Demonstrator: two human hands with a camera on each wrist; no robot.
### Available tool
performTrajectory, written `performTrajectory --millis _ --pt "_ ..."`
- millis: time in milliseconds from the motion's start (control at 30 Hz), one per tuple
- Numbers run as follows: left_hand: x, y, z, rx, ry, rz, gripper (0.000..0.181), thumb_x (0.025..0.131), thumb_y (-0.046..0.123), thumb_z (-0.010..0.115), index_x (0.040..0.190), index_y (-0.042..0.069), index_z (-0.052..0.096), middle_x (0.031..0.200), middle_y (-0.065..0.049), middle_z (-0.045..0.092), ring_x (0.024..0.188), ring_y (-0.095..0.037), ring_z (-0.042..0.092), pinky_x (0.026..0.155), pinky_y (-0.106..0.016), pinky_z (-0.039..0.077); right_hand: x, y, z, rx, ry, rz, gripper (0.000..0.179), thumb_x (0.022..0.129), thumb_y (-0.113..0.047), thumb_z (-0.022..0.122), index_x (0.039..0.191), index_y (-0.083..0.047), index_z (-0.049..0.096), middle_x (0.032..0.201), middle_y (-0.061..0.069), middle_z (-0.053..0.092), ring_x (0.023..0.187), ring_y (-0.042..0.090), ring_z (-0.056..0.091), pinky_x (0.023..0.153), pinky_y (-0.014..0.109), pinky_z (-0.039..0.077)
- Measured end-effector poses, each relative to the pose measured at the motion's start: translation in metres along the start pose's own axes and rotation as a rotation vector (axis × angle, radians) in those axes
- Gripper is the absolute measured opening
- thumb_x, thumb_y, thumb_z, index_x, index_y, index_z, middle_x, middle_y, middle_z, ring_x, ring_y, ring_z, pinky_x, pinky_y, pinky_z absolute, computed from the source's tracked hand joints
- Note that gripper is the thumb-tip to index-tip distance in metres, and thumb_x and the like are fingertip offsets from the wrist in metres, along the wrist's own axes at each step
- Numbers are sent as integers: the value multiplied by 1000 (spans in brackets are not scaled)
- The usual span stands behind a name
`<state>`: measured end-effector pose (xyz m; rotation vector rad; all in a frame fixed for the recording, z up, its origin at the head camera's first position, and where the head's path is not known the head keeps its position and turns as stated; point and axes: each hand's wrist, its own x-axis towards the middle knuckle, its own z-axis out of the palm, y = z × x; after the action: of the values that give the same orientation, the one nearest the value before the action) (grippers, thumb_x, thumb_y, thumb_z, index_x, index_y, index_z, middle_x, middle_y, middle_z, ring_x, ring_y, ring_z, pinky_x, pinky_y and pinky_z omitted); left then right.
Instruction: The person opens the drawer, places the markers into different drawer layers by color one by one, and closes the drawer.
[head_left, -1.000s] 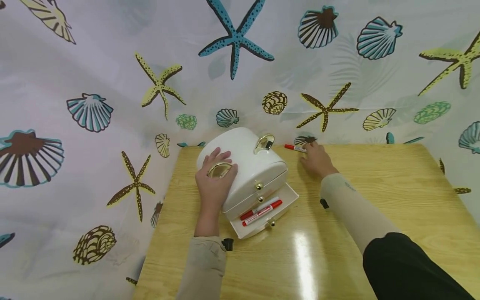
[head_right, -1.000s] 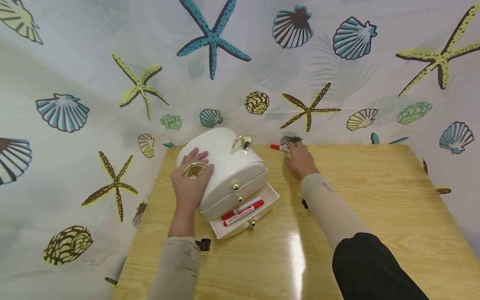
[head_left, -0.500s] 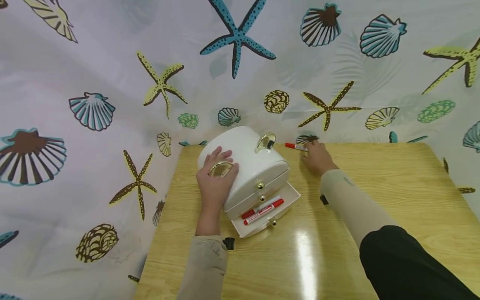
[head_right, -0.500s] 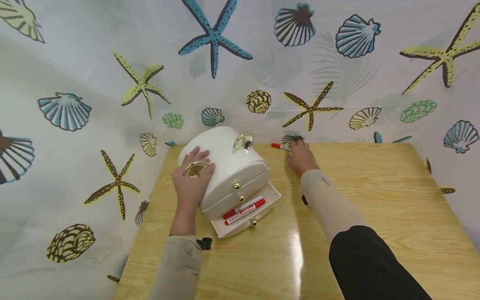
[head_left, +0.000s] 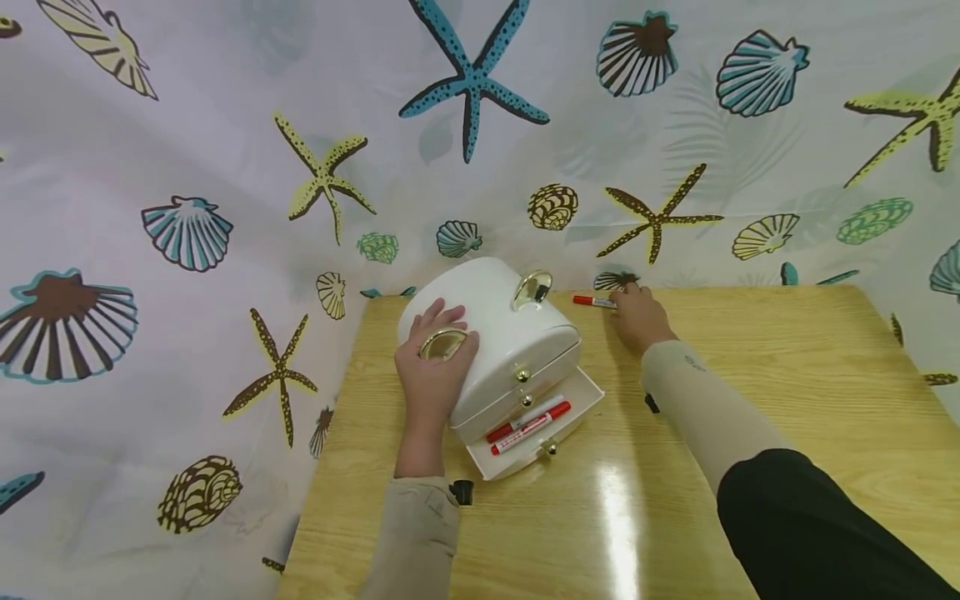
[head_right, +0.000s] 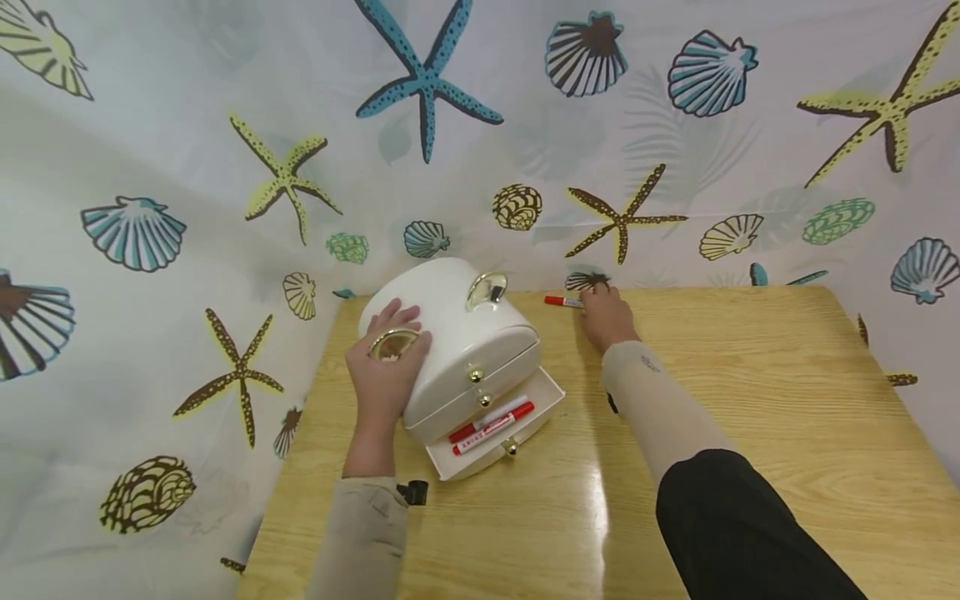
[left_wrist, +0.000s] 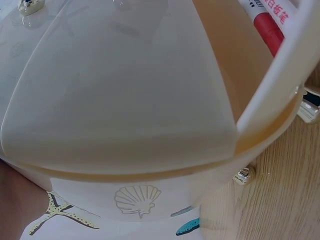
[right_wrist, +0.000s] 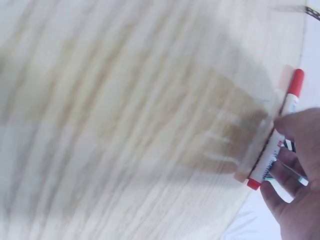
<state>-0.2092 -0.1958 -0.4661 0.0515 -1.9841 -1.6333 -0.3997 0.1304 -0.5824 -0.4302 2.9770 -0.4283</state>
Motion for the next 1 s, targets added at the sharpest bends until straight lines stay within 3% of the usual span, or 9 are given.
performTrajectory --millis 133,300,700,1000 --pt "1 3 2 -9 3 6 17 87 17 87 100 7 82 118 1 81 140 -7 58 132 -29 25 -1 9 8 -56 26 -19 28 110 -16 57 132 -2 67 126 25 62 113 47 59 88 65 56" --pt "2 3 3 -8 6 11 17 87 18 87 99 7 82 119 0 81 140 -6 58 132 -29 25 -3 16 15 -51 64 -22 27 110 -17 56 128 -3 71 115 21 65 104 43 62 81 62 57" --pt "0 2 5 -5 14 3 16 87 18 86 99 9 83 118 3 81 139 -6 58 132 -30 26 -13 19 15 13 25 -11 28 108 -11 56 134 -5 66 123 24 64 108 46 63 81 63 59" --pt "-1 1 4 -19 14 -5 19 88 21 87 103 10 83 118 2 81 140 -6 58 132 -28 25 -27 13 9 44 55 -21 28 109 -11 54 134 -5 65 124 23 64 109 47 62 82 65 58"
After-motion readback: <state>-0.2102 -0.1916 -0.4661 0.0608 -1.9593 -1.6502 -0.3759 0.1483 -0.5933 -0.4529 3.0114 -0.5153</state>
